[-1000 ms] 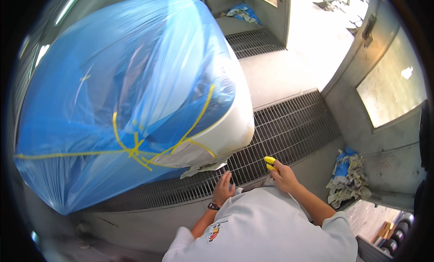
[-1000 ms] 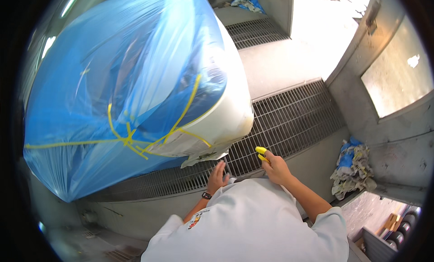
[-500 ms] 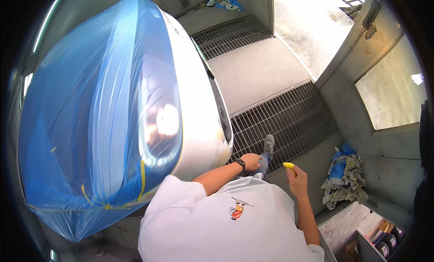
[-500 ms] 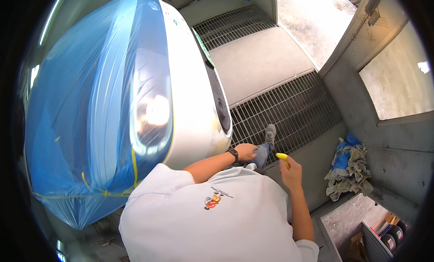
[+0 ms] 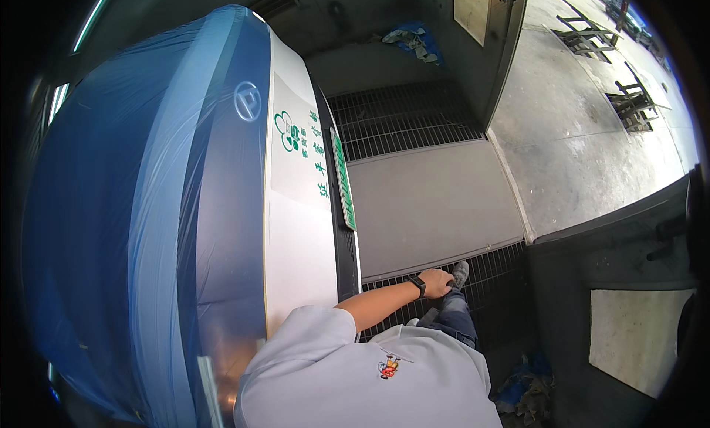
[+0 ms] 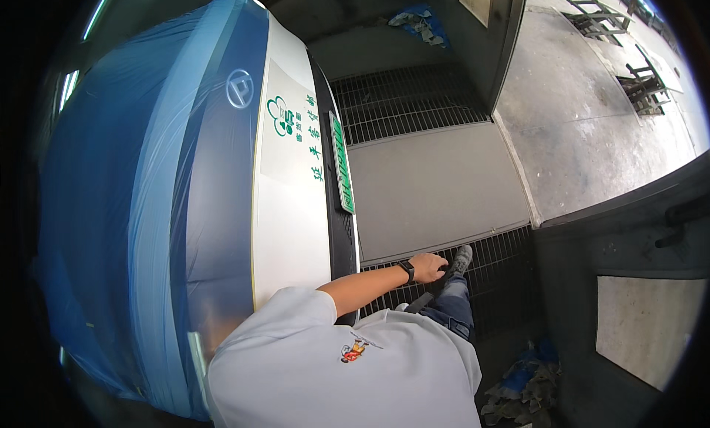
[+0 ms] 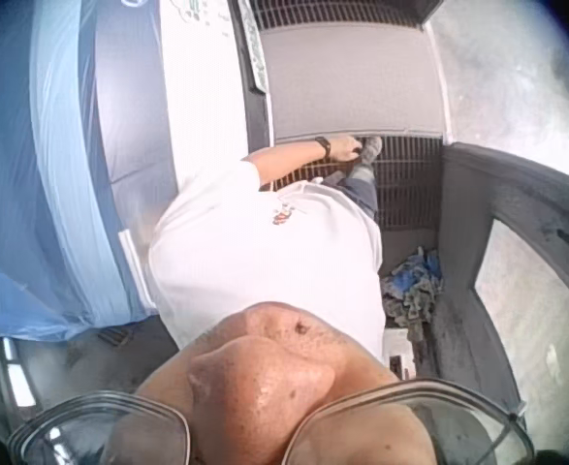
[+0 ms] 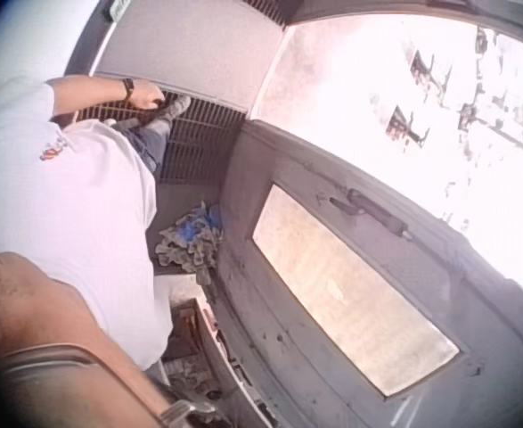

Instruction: The person secures a blue plastic sheet over a white vehicle using yellow tape. They repeatedly pull tape from a dispenser, press it along the edges and seams of the plastic, and smooth it down to hold the cover in place.

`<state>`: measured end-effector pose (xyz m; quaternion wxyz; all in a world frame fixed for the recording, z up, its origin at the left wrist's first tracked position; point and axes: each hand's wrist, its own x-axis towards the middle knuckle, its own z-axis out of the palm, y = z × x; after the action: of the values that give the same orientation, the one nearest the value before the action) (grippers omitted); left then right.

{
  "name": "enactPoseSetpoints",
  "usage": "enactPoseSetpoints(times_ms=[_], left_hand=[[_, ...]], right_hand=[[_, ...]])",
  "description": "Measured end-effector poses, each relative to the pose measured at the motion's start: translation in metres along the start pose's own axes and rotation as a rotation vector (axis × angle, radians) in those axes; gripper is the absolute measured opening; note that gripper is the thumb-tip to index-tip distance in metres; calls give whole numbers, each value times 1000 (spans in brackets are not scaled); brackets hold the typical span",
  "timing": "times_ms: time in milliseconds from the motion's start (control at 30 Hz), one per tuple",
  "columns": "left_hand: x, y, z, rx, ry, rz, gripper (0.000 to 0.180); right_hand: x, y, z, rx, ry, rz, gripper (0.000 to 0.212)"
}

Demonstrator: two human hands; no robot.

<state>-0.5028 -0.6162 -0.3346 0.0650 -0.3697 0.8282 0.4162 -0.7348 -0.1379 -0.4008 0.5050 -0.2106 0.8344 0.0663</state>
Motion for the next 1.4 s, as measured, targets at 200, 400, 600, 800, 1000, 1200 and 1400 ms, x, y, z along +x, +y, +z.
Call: enactPoseSetpoints(times_ms=[200,400,600,800,1000,1200,1400], left_hand=[[59,-149,-96,-37,11,-428,46],[37,-258,-170,-264,183,-784,42],[85,-377,-209,-480,-215,-1088,52],[239,-463,-384,-296,-279,-675,46],[338,-536,-695,-657,728,-505,40],[360,-651,-847,-570,775,-961,44],[363,-708,-865,-780,792,-1121,49]], right_hand=[[197,-271,-185,25,160,-235,36],[322,-649,-436,-89,410,-598,40],[348,-1003,-556,-126,436,-841,35],[390,-1133,-475,-20,112,-682,28],[432,-1203,-449,-590,-47,-616,32],[519,-1421,-464,-372,-222,-378,22],[510,-1834,-487,-260,-315,-467,17]])
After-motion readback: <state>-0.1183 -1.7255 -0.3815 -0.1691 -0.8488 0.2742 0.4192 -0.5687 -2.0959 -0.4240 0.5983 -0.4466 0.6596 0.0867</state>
